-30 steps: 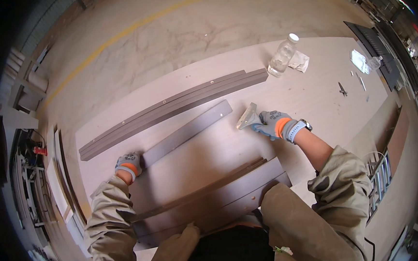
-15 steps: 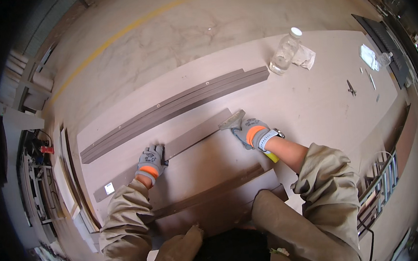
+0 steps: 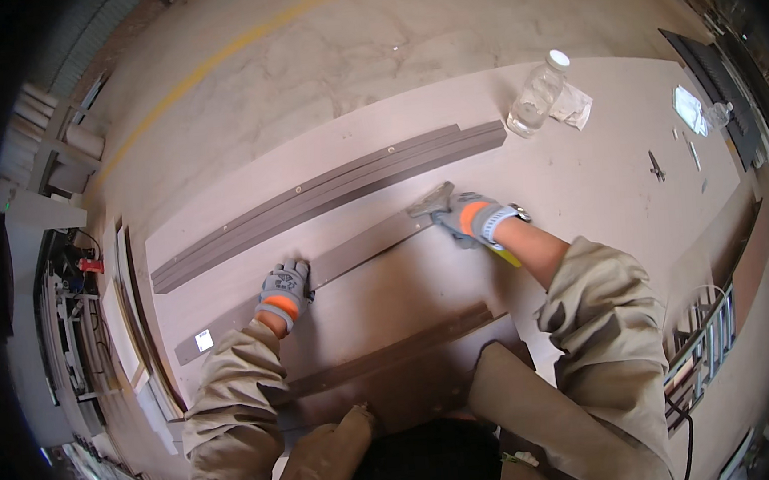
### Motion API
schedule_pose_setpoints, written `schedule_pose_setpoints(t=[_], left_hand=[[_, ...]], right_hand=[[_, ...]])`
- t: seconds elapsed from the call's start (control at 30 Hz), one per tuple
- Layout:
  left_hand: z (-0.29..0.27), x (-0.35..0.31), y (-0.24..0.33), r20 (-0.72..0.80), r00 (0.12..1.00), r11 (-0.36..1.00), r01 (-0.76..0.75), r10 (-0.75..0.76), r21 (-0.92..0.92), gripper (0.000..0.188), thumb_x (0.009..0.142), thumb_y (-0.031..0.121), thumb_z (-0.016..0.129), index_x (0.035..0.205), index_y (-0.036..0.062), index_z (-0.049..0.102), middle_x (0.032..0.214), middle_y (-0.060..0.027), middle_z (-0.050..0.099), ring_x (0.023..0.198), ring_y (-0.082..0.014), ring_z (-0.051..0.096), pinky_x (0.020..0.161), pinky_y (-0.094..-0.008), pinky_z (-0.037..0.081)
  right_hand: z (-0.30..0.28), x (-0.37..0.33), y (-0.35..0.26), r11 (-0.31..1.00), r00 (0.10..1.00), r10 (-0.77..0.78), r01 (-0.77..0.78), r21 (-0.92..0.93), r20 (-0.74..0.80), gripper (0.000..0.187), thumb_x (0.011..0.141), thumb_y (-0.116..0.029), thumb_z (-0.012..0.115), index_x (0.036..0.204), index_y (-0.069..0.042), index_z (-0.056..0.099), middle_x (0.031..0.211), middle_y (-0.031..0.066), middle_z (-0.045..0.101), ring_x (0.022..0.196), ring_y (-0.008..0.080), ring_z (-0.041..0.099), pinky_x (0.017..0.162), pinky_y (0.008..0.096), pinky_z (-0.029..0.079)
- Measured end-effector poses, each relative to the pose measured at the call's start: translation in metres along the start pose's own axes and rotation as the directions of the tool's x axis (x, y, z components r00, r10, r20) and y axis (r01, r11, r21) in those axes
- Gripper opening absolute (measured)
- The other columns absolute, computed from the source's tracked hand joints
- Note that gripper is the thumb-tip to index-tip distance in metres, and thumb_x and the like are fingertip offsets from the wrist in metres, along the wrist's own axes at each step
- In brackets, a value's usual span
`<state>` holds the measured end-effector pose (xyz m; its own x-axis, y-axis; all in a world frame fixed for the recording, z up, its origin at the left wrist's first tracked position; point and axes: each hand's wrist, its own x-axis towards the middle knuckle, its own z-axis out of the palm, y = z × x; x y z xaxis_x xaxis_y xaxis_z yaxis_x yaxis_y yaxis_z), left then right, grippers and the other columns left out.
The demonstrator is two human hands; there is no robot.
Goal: Cleaning and scraping the edges and surfaces of finished wood furniture panels on a workbench.
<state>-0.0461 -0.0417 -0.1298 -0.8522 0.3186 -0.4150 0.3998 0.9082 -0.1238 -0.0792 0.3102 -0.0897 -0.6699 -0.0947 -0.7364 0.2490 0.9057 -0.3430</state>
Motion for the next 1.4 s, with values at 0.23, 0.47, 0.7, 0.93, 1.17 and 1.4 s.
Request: schedule_pose_setpoints(t=[0.23, 0.47, 0.7, 0.93, 1.17, 1.4], left_hand=[[-0.002, 0.000, -0.006, 0.012, 1.000, 1.000, -0.003, 0.003, 0.024, 0.048, 0.073, 0.023, 0.064, 0.116, 0.0105, 0.049, 0.114, -0.0129, 0.050, 0.104, -0.0298, 0.052, 0.088, -0.0389, 0.044], [0.001, 0.004, -0.005, 0.070, 0.997, 0.997, -0.031, 0.027, 0.069, 0.041, 0.077, 0.021, 0.059, 0.115, 0.0105, 0.049, 0.114, -0.0127, 0.050, 0.103, -0.0294, 0.053, 0.087, -0.0397, 0.044], [0.000, 0.004, -0.004, 0.055, 0.998, 0.993, -0.034, 0.029, 0.110, 0.041, 0.078, 0.022, 0.060, 0.115, 0.0090, 0.047, 0.112, -0.0123, 0.052, 0.101, -0.0290, 0.054, 0.086, -0.0381, 0.045], [0.006, 0.002, -0.003, 0.062, 0.998, 0.995, -0.037, 0.031, 0.089, 0.041, 0.077, 0.024, 0.062, 0.113, 0.0093, 0.049, 0.112, -0.0123, 0.051, 0.103, -0.0288, 0.053, 0.086, -0.0386, 0.044], [0.002, 0.000, -0.004, 0.061, 0.998, 0.994, -0.029, 0.022, 0.106, 0.041, 0.077, 0.026, 0.063, 0.112, 0.0093, 0.050, 0.113, -0.0118, 0.050, 0.103, -0.0288, 0.053, 0.087, -0.0383, 0.044], [0.009, 0.001, -0.004, -0.003, 0.999, 0.990, -0.035, 0.036, 0.133, 0.040, 0.077, 0.022, 0.061, 0.113, 0.0102, 0.050, 0.111, -0.0104, 0.052, 0.101, -0.0264, 0.054, 0.084, -0.0363, 0.045]], right_hand=[[-0.021, -0.028, 0.034, 0.868, 0.985, -0.162, 0.117, -0.482, -0.053, 0.063, 0.084, -0.064, 0.036, 0.100, -0.010, 0.065, 0.098, 0.0152, 0.065, 0.094, 0.0315, 0.061, 0.081, 0.0399, 0.046], [-0.034, -0.002, 0.027, 0.750, 0.974, -0.227, 0.190, -0.633, 0.023, 0.059, 0.083, -0.064, 0.038, 0.105, -0.016, 0.064, 0.104, 0.0114, 0.064, 0.097, 0.0308, 0.060, 0.083, 0.0408, 0.047], [-0.039, 0.010, 0.012, 0.666, 0.976, -0.206, 0.189, -0.722, 0.066, 0.058, 0.083, -0.064, 0.039, 0.107, -0.018, 0.064, 0.108, 0.0070, 0.063, 0.098, 0.0288, 0.061, 0.082, 0.0428, 0.049], [-0.039, 0.006, 0.003, 0.611, 0.975, -0.202, 0.199, -0.766, 0.092, 0.059, 0.083, -0.063, 0.040, 0.102, -0.013, 0.066, 0.103, 0.0090, 0.065, 0.095, 0.0289, 0.062, 0.078, 0.0436, 0.050], [-0.043, 0.007, -0.005, 0.570, 0.962, -0.207, 0.268, -0.777, 0.180, 0.058, 0.085, -0.061, 0.038, 0.101, -0.012, 0.066, 0.101, 0.0100, 0.065, 0.095, 0.0294, 0.062, 0.078, 0.0430, 0.049], [-0.032, 0.007, -0.034, 0.577, 0.953, -0.217, 0.301, -0.759, 0.212, 0.055, 0.086, -0.058, 0.038, 0.105, -0.014, 0.064, 0.100, 0.0091, 0.065, 0.095, 0.0291, 0.061, 0.079, 0.0427, 0.048]])
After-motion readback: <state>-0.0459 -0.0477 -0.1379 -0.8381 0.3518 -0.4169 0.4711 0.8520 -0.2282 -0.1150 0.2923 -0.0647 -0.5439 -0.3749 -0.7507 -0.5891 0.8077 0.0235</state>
